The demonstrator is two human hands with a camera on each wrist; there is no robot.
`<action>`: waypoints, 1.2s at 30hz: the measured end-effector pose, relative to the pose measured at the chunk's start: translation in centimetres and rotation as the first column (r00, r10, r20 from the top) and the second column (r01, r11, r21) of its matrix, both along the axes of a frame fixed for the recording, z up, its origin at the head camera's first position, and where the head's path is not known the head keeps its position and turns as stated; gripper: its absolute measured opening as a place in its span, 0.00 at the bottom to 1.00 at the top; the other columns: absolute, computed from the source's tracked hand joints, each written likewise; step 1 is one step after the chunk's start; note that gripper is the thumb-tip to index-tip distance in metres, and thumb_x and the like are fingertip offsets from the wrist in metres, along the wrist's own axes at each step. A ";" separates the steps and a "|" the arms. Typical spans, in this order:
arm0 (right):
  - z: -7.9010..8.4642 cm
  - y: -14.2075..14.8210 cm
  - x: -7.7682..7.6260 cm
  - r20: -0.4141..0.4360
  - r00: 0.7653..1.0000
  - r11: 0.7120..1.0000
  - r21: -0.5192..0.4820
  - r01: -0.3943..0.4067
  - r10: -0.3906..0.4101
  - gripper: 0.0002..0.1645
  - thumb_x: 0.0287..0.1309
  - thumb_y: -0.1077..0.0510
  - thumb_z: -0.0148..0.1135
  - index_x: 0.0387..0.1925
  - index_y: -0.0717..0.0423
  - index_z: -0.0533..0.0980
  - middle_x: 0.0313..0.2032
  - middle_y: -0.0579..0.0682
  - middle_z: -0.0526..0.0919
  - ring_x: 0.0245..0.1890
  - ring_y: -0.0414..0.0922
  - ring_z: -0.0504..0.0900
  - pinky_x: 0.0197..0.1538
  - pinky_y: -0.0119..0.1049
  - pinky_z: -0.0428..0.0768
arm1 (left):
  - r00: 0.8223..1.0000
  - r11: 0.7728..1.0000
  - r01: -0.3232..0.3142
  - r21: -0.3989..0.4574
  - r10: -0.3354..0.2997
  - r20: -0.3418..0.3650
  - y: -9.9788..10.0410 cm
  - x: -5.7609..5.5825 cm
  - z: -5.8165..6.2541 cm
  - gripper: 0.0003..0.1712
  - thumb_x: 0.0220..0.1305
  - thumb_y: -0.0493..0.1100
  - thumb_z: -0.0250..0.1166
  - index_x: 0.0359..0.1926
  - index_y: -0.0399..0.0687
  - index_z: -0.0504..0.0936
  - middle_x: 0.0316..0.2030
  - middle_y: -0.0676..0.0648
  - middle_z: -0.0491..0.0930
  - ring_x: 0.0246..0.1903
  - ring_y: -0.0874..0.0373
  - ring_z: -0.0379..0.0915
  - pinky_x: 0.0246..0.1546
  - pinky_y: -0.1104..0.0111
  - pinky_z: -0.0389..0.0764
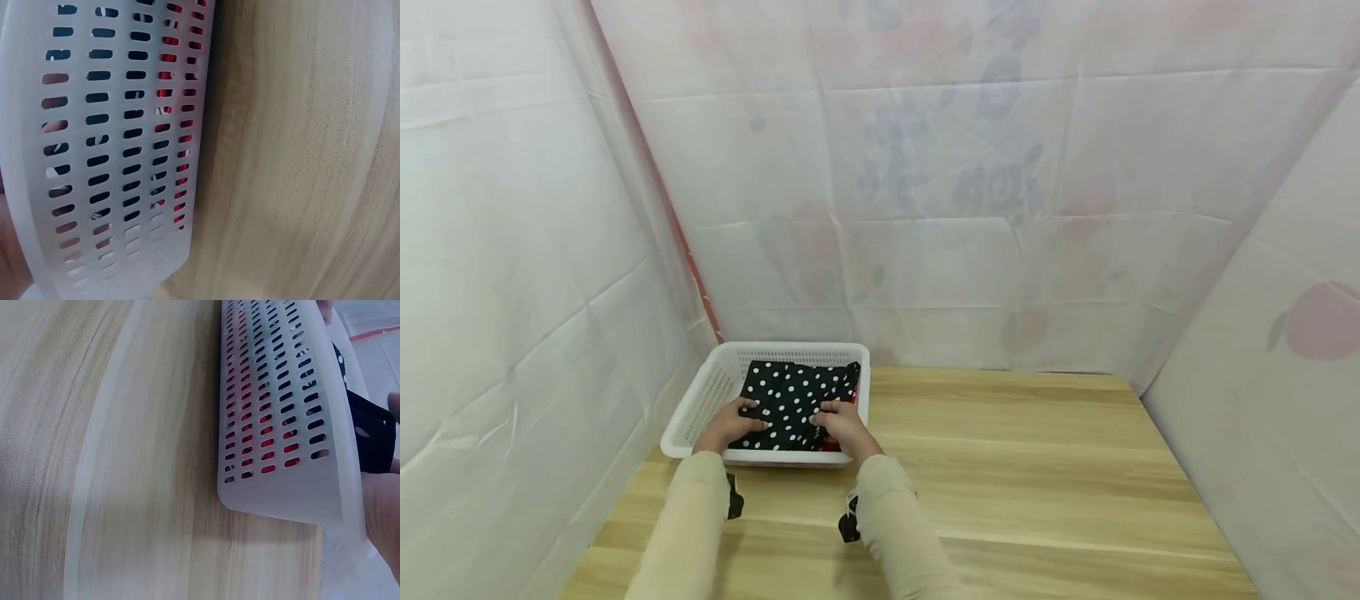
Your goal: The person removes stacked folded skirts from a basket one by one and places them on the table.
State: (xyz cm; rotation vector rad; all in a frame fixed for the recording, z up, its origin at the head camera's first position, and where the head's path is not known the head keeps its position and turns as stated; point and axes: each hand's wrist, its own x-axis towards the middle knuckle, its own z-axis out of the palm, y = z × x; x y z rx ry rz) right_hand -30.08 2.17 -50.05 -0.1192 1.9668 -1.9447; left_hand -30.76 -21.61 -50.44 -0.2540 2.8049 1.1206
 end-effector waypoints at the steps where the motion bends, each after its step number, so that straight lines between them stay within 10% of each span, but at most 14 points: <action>1: -0.1 -0.1 0.0 -0.009 1.000 1.000 0.018 0.002 -0.002 0.33 0.59 0.64 0.55 0.63 0.75 0.58 0.61 0.67 0.63 0.36 0.47 0.72 0.36 0.40 0.73 | 1.000 1.000 -0.004 0.007 0.004 -0.019 -0.1 0.0 -0.1 0.29 0.48 0.44 0.71 0.51 0.39 0.73 0.52 0.33 0.71 0.48 0.38 0.67 0.49 0.47 0.66; 4: -0.4 -0.2 -0.1 -0.045 0.999 0.997 0.070 0.020 -0.017 0.33 0.60 0.66 0.54 0.63 0.75 0.57 0.61 0.69 0.61 0.50 0.54 0.72 0.49 0.46 0.73 | 0.997 0.999 -0.015 0.032 0.018 -0.073 -0.3 -0.2 -0.3 0.25 0.46 0.38 0.71 0.47 0.39 0.74 0.50 0.34 0.72 0.43 0.41 0.68 0.45 0.50 0.68; 10: 0.0 -0.1 0.0 -0.133 0.979 0.978 0.123 0.170 -0.153 0.25 0.62 0.64 0.52 0.61 0.67 0.66 0.60 0.64 0.67 0.16 0.43 0.67 0.24 0.42 0.72 | 0.994 0.992 0.066 0.107 -0.056 -0.090 -0.7 -0.9 1.1 0.32 0.50 0.33 0.68 0.59 0.40 0.71 0.61 0.31 0.62 0.54 0.37 0.61 0.50 0.48 0.68; 14: 0.7 0.0 0.0 -0.194 0.943 0.957 0.052 0.285 -0.271 0.21 0.60 0.66 0.54 0.56 0.64 0.73 0.60 0.62 0.68 0.24 0.42 0.71 0.27 0.37 0.72 | 0.993 0.962 0.116 0.247 -0.108 -0.043 -1.3 -1.0 3.0 0.40 0.56 0.35 0.62 0.69 0.40 0.57 0.67 0.32 0.50 0.63 0.34 0.47 0.56 0.44 0.61; 21: 2.0 1.2 0.0 -0.133 0.942 0.946 -0.149 0.290 -0.309 0.27 0.51 0.74 0.53 0.55 0.60 0.75 0.61 0.56 0.67 0.56 0.52 0.67 0.45 0.36 0.73 | 0.985 0.787 0.155 0.597 -0.079 -0.152 -2.8 0.8 4.0 0.37 0.59 0.27 0.56 0.69 0.43 0.57 0.71 0.40 0.35 0.68 0.44 0.30 0.63 0.52 0.49; 32: 3.7 3.5 1.4 -0.159 0.956 0.952 -0.219 0.211 -0.249 0.23 0.54 0.71 0.55 0.54 0.64 0.74 0.59 0.55 0.71 0.52 0.47 0.72 0.43 0.31 0.76 | 0.926 0.533 0.366 0.763 -0.132 -0.352 -2.6 5.0 4.9 0.41 0.58 0.23 0.55 0.71 0.42 0.52 0.71 0.42 0.37 0.55 0.59 0.64 0.43 0.70 0.77; 36: 3.9 3.8 1.8 -0.227 0.949 0.969 -0.163 0.185 -0.220 0.23 0.54 0.70 0.56 0.54 0.62 0.75 0.60 0.55 0.70 0.58 0.49 0.67 0.48 0.32 0.74 | 0.914 0.495 0.400 0.771 -0.152 -0.377 -2.9 5.7 4.7 0.41 0.58 0.22 0.54 0.71 0.39 0.50 0.70 0.39 0.35 0.52 0.62 0.68 0.43 0.70 0.77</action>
